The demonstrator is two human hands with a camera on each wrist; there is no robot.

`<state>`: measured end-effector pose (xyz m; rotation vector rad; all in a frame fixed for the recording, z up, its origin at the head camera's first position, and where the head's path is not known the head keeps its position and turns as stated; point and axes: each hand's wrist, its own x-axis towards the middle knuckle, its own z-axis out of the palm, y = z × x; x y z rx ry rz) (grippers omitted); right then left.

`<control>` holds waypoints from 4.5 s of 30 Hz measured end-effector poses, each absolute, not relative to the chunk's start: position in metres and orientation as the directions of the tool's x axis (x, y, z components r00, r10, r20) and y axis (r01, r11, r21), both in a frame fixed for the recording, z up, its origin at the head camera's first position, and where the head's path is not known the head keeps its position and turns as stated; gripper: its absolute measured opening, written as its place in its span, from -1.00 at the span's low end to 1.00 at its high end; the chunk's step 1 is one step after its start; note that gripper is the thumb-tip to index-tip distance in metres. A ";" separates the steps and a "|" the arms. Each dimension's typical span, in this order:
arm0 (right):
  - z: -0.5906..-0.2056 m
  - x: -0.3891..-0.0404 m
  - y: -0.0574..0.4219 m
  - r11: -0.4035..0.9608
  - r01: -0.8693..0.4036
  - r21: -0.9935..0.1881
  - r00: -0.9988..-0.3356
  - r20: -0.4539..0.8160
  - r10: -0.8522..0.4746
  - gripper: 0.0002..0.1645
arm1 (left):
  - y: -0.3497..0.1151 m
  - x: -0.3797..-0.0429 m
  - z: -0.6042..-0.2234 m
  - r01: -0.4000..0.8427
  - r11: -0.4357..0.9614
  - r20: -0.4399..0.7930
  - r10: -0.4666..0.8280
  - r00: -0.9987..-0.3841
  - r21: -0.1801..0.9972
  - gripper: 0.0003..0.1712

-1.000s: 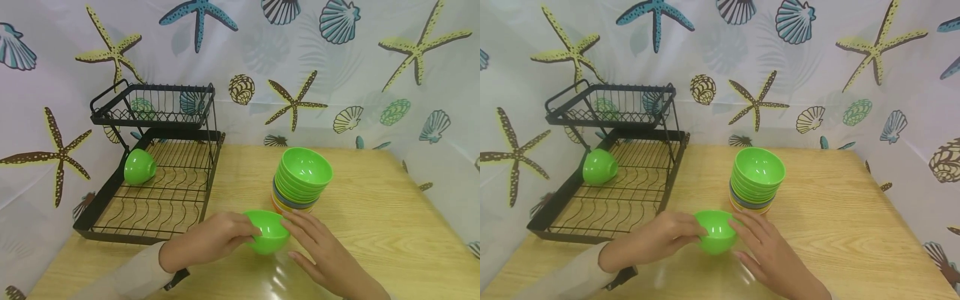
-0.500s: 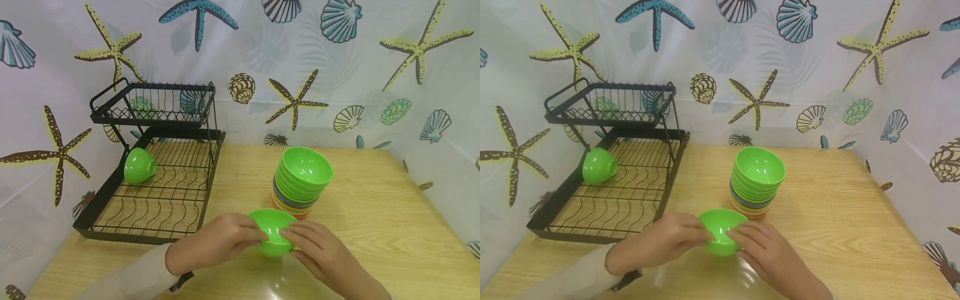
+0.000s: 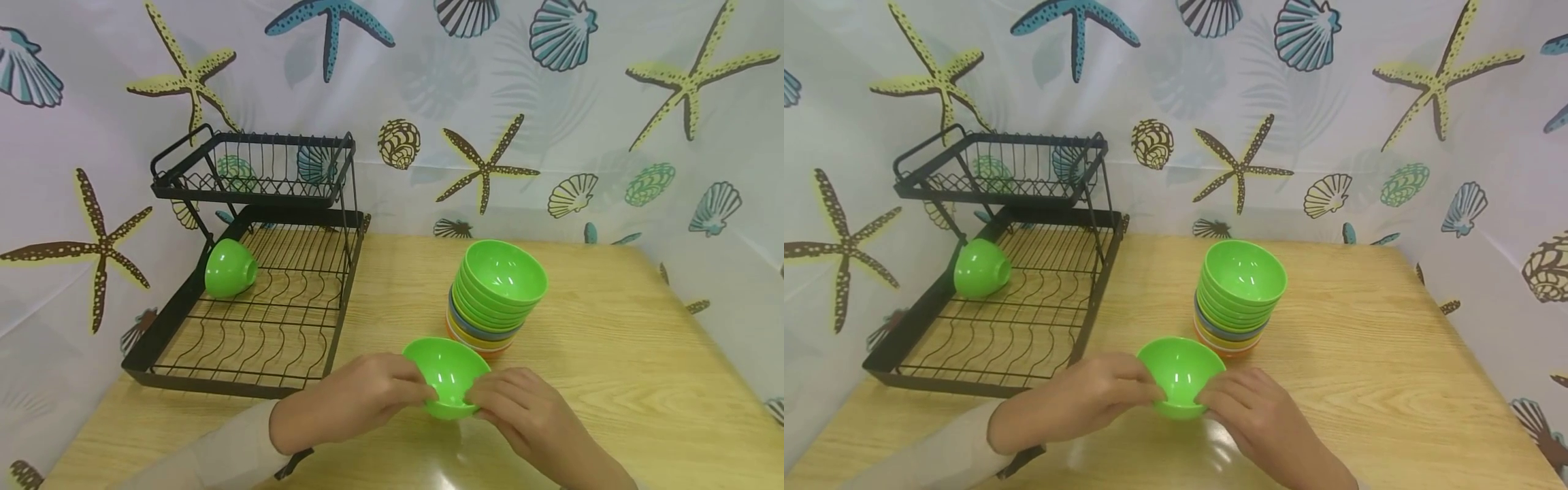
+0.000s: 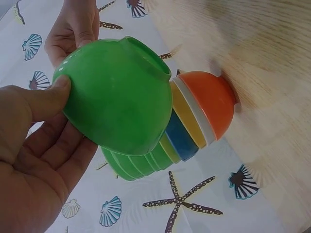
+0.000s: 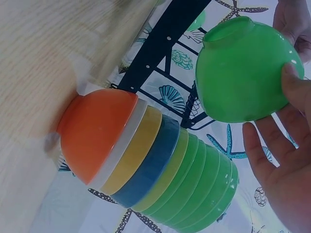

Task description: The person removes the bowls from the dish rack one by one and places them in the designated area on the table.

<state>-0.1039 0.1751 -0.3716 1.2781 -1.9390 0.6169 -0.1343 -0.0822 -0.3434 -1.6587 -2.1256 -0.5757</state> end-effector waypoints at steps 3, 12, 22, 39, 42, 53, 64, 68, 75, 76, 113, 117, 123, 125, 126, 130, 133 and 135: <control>-0.372 -0.104 0.174 0.382 -0.924 0.003 -0.233 0.788 -0.570 -0.69 | -0.082 -0.133 -0.341 0.976 0.212 0.522 0.829 -0.202 0.040 -0.75; -0.371 -0.105 0.172 0.365 -0.930 0.034 -0.191 0.805 -0.561 -0.70 | -0.083 -0.130 -0.339 0.976 0.197 0.500 0.838 -0.217 0.094 -0.77; -0.370 -0.107 0.172 0.356 -0.933 0.057 -0.163 0.815 -0.556 -0.70 | -0.083 -0.129 -0.338 0.983 0.175 0.539 0.824 -0.175 0.051 -0.77; -0.353 -0.111 0.175 0.298 -0.947 0.117 -0.058 0.852 -0.520 -0.68 | -0.111 -0.136 -0.329 0.874 0.440 0.575 0.669 -0.471 0.203 -0.48; -0.344 -0.113 0.177 0.292 -0.947 0.133 -0.032 0.867 -0.498 -0.68 | -0.114 -0.137 -0.331 0.852 0.472 0.562 0.652 -0.509 0.224 -0.46; -0.315 -0.127 0.191 0.400 -0.916 0.011 -0.109 0.955 -0.275 -0.68 | -0.124 -0.139 -0.340 0.812 0.530 0.495 0.652 -0.574 0.244 -0.44; -0.322 -0.158 0.226 0.649 -0.739 -0.178 -0.375 0.910 -0.178 -0.57 | -0.129 -0.143 -0.347 0.789 0.552 0.460 0.645 -0.610 0.271 -0.44; -0.331 -0.167 0.231 0.668 -0.722 -0.178 -0.416 0.884 -0.214 -0.75 | -0.130 -0.144 -0.349 0.786 0.552 0.456 0.644 -0.614 0.279 -0.44; -0.338 -0.173 0.230 0.705 -0.688 -0.173 -0.470 0.846 -0.252 -0.62 | -0.129 -0.146 -0.352 0.795 0.539 0.459 0.652 -0.603 0.279 -0.46; -0.338 -0.173 0.230 0.710 -0.682 -0.172 -0.481 0.838 -0.258 -0.63 | -0.129 -0.146 -0.353 0.798 0.535 0.460 0.655 -0.599 0.277 -0.46; -0.340 -0.158 0.226 0.724 -0.673 -0.151 -0.555 0.750 -0.359 -0.53 | -0.123 -0.141 -0.354 0.815 0.484 0.431 0.692 -0.579 0.318 -0.50; -0.341 -0.149 0.222 0.734 -0.664 -0.146 -0.572 0.731 -0.372 -0.31 | -0.120 -0.139 -0.351 0.830 0.450 0.428 0.713 -0.556 0.329 -0.50; -0.346 -0.138 0.214 0.698 -0.703 -0.132 -0.504 0.786 -0.358 -0.29 | -0.118 -0.138 -0.349 0.838 0.431 0.433 0.720 -0.543 0.334 -0.50; -0.348 -0.133 0.211 0.689 -0.716 -0.111 -0.465 0.812 -0.352 -0.32 | -0.117 -0.138 -0.348 0.837 0.425 0.431 0.721 -0.543 0.345 -0.51; -0.349 -0.130 0.210 0.683 -0.723 -0.100 -0.445 0.824 -0.351 -0.33 | -0.117 -0.138 -0.348 0.837 0.422 0.431 0.721 -0.542 0.348 -0.51; -0.353 -0.122 0.205 0.653 -0.753 -0.076 -0.404 0.837 -0.369 -0.38 | -0.115 -0.139 -0.347 0.834 0.422 0.430 0.718 -0.547 0.356 -0.46; -0.356 -0.119 0.202 0.636 -0.768 -0.074 -0.404 0.827 -0.392 -0.39 | -0.113 -0.140 -0.345 0.828 0.432 0.430 0.711 -0.556 0.356 -0.42; -0.357 -0.118 0.201 0.624 -0.778 -0.067 -0.399 0.820 -0.410 -0.41 | -0.113 -0.142 -0.343 0.821 0.440 0.428 0.703 -0.567 0.364 -0.42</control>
